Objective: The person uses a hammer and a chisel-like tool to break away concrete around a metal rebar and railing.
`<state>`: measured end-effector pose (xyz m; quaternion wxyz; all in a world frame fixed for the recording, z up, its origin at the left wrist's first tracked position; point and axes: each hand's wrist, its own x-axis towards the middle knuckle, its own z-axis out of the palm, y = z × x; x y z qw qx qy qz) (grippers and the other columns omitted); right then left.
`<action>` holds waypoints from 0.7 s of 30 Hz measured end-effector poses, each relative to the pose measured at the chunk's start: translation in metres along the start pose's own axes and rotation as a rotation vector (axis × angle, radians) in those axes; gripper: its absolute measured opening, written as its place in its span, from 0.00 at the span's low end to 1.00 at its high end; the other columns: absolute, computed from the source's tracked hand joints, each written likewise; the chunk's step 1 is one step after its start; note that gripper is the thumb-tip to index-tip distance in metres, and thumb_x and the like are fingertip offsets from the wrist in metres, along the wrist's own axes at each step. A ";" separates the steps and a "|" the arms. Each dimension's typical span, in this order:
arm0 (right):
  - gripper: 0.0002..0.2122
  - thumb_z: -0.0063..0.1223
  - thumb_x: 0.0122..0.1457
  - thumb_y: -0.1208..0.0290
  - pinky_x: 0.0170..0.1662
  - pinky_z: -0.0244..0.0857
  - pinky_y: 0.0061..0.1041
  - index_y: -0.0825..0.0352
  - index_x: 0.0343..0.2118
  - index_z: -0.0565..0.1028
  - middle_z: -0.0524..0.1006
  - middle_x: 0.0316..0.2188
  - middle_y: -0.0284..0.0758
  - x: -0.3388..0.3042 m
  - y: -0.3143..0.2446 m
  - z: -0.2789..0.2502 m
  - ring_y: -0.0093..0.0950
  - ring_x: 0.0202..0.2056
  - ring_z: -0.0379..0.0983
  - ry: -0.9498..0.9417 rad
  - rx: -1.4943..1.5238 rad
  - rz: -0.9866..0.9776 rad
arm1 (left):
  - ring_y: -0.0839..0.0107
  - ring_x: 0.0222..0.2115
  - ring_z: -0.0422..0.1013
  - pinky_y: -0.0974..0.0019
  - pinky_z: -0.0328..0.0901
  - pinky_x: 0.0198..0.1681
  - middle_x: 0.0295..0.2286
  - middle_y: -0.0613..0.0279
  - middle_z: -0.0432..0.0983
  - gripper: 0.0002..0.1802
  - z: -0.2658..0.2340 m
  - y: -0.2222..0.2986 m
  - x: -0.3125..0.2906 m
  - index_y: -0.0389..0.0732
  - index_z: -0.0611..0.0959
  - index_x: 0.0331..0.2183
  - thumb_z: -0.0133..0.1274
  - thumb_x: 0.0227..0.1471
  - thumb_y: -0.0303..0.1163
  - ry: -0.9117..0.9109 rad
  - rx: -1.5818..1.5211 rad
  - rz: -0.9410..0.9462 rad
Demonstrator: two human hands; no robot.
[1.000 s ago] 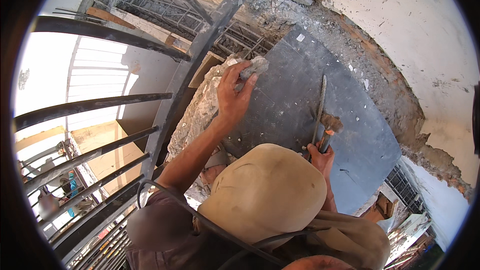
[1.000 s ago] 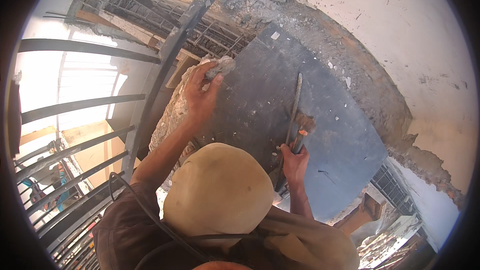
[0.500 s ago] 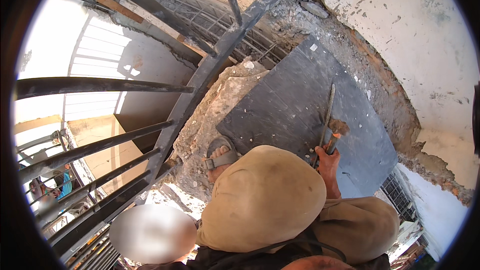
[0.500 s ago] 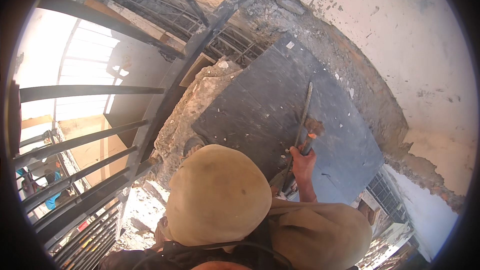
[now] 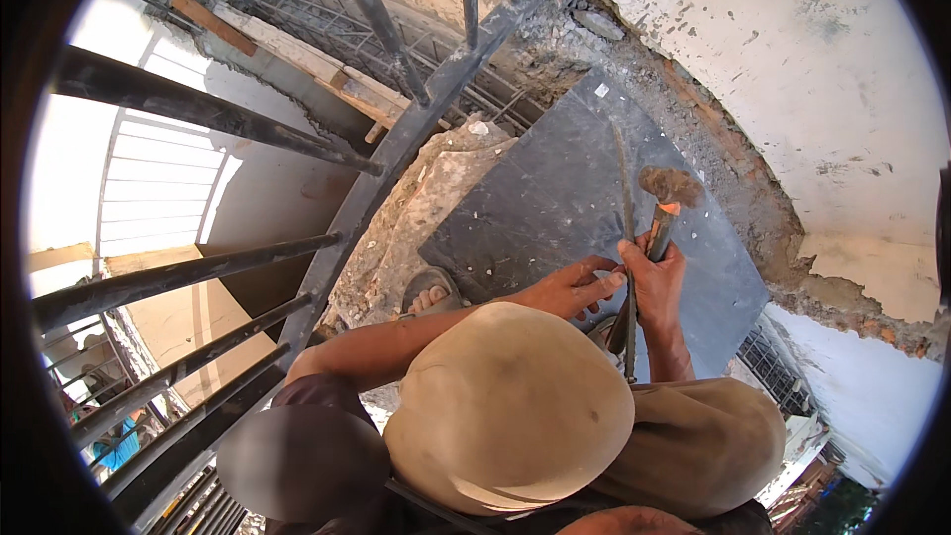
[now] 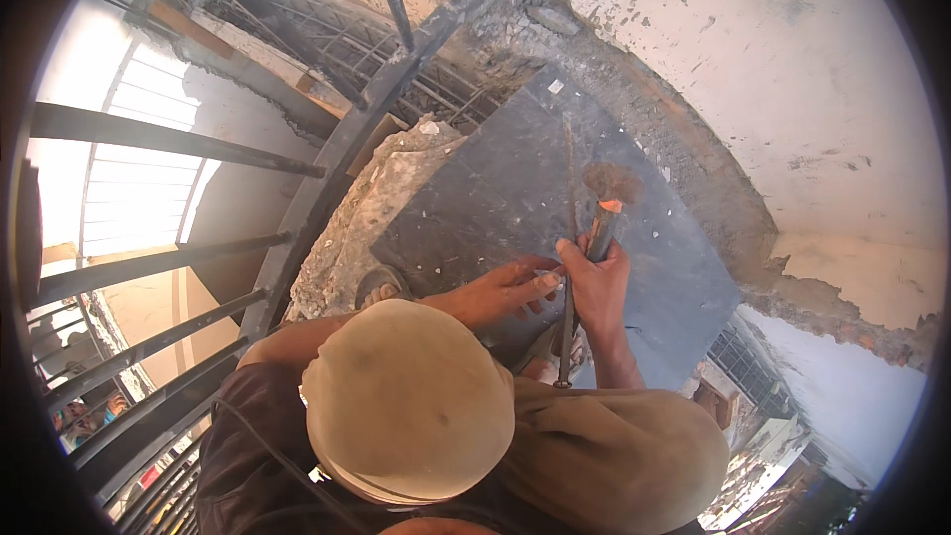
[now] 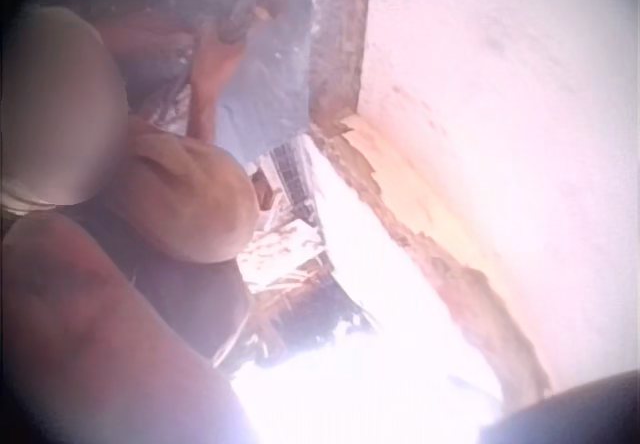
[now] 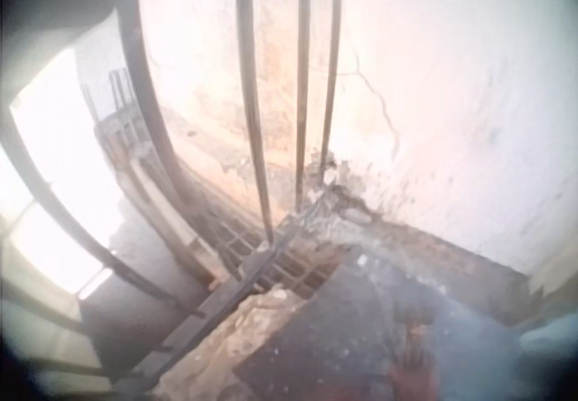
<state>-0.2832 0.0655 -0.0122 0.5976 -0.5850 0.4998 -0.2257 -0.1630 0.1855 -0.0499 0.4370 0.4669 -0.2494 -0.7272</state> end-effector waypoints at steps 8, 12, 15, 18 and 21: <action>0.09 0.61 0.55 0.71 0.24 0.56 0.19 0.67 0.25 0.72 0.69 0.19 0.24 0.027 -0.053 0.030 0.14 0.22 0.61 -0.011 -0.181 -0.198 | 0.71 0.42 0.67 0.63 0.70 0.39 0.45 0.60 0.68 0.29 -0.008 0.055 0.007 0.39 0.61 0.60 0.43 0.63 0.42 -0.021 -0.298 0.346; 0.11 0.62 0.58 0.66 0.25 0.57 0.19 0.71 0.33 0.78 0.70 0.21 0.25 0.003 -0.086 0.066 0.14 0.23 0.62 -0.039 -0.010 0.100 | 0.77 0.29 0.64 0.69 0.66 0.29 0.34 0.66 0.65 0.20 -0.020 0.079 -0.002 0.40 0.66 0.52 0.40 0.59 0.34 0.162 -0.646 0.233; 0.15 0.60 0.60 0.62 0.27 0.58 0.19 0.72 0.39 0.78 0.71 0.22 0.26 0.008 -0.064 0.047 0.15 0.24 0.63 -0.026 -0.313 -0.326 | 0.81 0.21 0.55 0.73 0.57 0.21 0.26 0.71 0.58 0.14 -0.039 0.097 0.000 0.41 0.68 0.46 0.38 0.61 0.36 0.229 -0.762 0.183; 0.14 0.60 0.60 0.62 0.28 0.58 0.19 0.71 0.38 0.78 0.72 0.23 0.27 -0.005 -0.066 0.037 0.15 0.24 0.63 -0.032 -0.445 -0.338 | 0.82 0.18 0.50 0.74 0.50 0.18 0.22 0.73 0.54 0.16 -0.063 0.110 0.009 0.41 0.68 0.44 0.35 0.65 0.42 0.191 -0.724 0.227; 0.14 0.60 0.60 0.62 0.28 0.59 0.19 0.70 0.37 0.78 0.73 0.22 0.26 -0.014 -0.082 0.022 0.15 0.24 0.64 -0.087 -0.589 -0.258 | 0.82 0.18 0.50 0.75 0.49 0.17 0.20 0.73 0.54 0.21 -0.080 0.124 0.024 0.41 0.69 0.43 0.32 0.67 0.48 0.167 -0.663 0.305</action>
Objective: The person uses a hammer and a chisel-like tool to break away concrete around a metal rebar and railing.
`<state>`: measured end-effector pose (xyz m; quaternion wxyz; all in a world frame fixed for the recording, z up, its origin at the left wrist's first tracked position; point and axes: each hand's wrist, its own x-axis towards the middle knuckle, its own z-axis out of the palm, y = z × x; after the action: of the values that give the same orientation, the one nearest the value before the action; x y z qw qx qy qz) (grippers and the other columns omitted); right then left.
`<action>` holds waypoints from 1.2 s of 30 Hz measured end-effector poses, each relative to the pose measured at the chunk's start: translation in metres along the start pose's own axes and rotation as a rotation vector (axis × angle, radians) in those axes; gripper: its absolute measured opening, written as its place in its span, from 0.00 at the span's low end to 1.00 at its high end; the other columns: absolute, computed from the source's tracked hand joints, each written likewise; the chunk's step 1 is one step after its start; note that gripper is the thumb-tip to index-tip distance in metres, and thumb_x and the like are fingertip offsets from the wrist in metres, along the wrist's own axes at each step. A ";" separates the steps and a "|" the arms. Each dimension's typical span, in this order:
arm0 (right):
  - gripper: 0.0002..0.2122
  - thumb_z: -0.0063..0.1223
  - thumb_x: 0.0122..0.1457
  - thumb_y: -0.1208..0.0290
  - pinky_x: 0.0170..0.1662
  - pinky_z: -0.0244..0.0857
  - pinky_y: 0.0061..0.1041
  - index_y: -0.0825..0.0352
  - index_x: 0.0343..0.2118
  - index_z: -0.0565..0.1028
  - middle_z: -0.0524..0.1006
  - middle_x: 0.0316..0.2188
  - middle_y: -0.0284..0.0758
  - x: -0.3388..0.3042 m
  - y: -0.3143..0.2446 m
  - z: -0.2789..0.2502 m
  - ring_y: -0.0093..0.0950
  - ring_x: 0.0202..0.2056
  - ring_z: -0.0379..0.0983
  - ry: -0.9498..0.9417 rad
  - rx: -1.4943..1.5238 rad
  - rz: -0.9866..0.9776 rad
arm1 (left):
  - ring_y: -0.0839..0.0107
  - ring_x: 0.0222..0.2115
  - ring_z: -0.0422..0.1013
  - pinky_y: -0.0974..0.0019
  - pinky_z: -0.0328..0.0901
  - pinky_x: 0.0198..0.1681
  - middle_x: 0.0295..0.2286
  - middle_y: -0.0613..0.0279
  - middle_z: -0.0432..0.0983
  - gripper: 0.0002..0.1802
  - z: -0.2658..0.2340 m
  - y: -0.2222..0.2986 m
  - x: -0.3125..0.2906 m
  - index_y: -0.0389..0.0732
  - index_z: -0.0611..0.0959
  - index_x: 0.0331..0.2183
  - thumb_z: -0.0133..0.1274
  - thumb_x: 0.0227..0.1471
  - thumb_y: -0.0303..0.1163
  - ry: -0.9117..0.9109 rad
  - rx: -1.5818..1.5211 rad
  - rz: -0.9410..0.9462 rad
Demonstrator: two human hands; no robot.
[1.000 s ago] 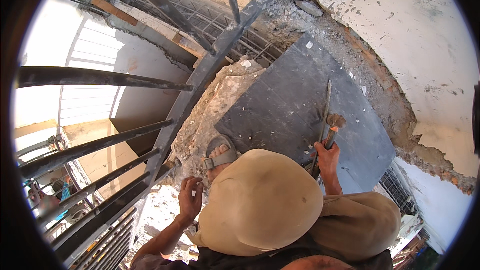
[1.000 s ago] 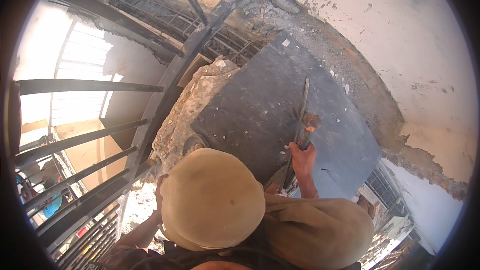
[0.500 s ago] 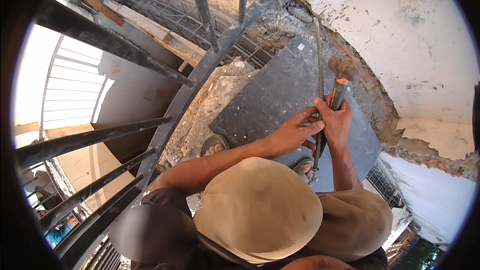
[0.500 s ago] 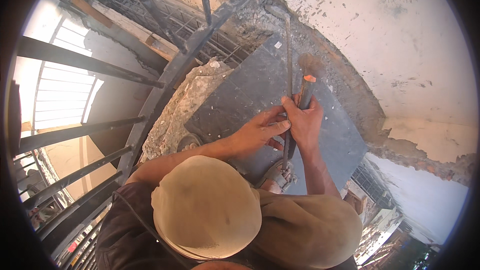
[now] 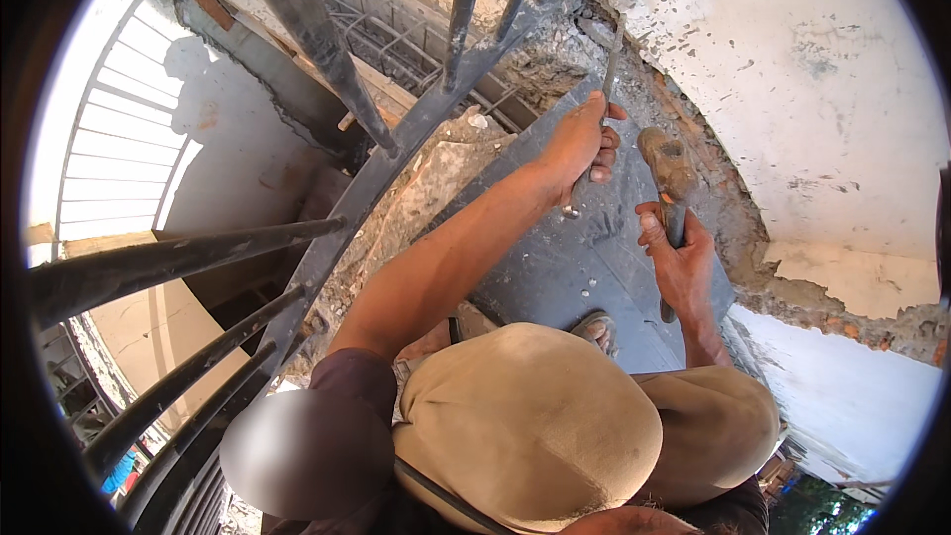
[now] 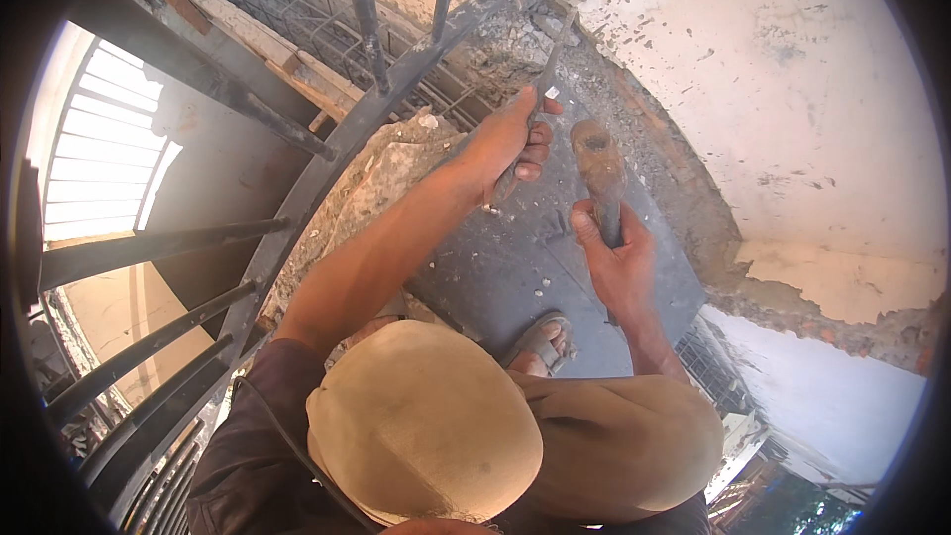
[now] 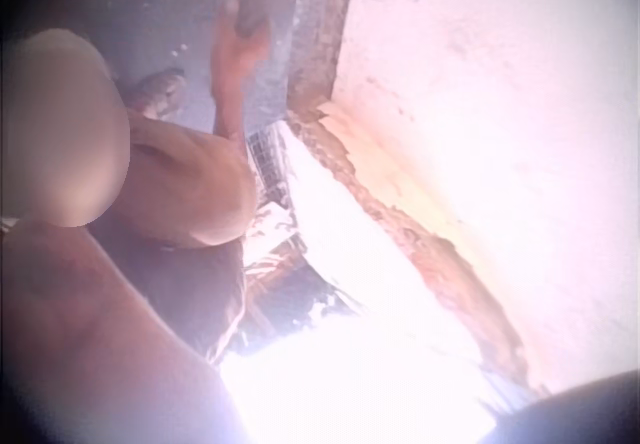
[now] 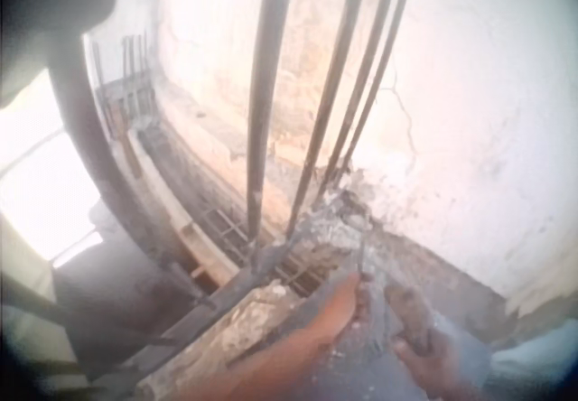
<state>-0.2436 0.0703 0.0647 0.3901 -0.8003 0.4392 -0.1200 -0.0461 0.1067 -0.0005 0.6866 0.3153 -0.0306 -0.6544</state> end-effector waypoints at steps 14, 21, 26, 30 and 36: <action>0.18 0.63 0.56 0.62 0.28 0.65 0.32 0.68 0.43 0.73 0.75 0.19 0.42 -0.008 -0.072 -0.061 0.35 0.21 0.73 -0.216 -0.590 -0.145 | 0.84 0.16 0.50 0.79 0.49 0.12 0.19 0.74 0.54 0.19 0.001 0.010 0.029 0.43 0.68 0.33 0.31 0.68 0.46 -0.025 -0.364 0.075; 0.19 0.63 0.56 0.61 0.29 0.67 0.30 0.70 0.42 0.71 0.76 0.21 0.42 -0.008 -0.081 -0.056 0.32 0.22 0.75 -0.205 -0.445 -0.212 | 0.84 0.13 0.49 0.79 0.48 0.08 0.16 0.74 0.51 0.23 -0.006 0.029 0.069 0.47 0.65 0.23 0.30 0.68 0.47 -0.288 -0.726 -0.031; 0.17 0.67 0.49 0.67 0.24 0.66 0.29 0.68 0.38 0.72 0.74 0.20 0.39 -0.002 -0.073 -0.060 0.35 0.19 0.73 -0.167 -0.491 -0.586 | 0.83 0.12 0.49 0.79 0.47 0.07 0.15 0.73 0.51 0.25 -0.006 0.040 0.073 0.46 0.64 0.21 0.28 0.68 0.48 -0.439 -0.940 -0.144; 0.16 0.67 0.40 0.74 0.19 0.63 0.30 0.65 0.31 0.71 0.70 0.18 0.34 0.007 -0.079 -0.060 0.34 0.17 0.70 -0.223 -0.567 -0.972 | 0.83 0.11 0.47 0.78 0.46 0.08 0.14 0.74 0.50 0.26 0.003 0.055 0.072 0.47 0.61 0.19 0.26 0.68 0.46 -0.334 -0.882 -0.162; 0.13 0.62 0.38 0.80 0.18 0.61 0.33 0.64 0.26 0.68 0.70 0.17 0.36 0.030 -0.068 -0.050 0.38 0.17 0.69 -0.195 -0.763 -0.855 | 0.82 0.11 0.46 0.76 0.45 0.09 0.13 0.74 0.50 0.19 0.015 0.080 0.074 0.47 0.59 0.17 0.26 0.61 0.31 -0.246 -0.725 -0.123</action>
<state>-0.2114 0.0410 0.1433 0.0296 -0.9979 0.0512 -0.0261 0.0276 0.0287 0.0217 0.7043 -0.0275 0.1394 -0.6955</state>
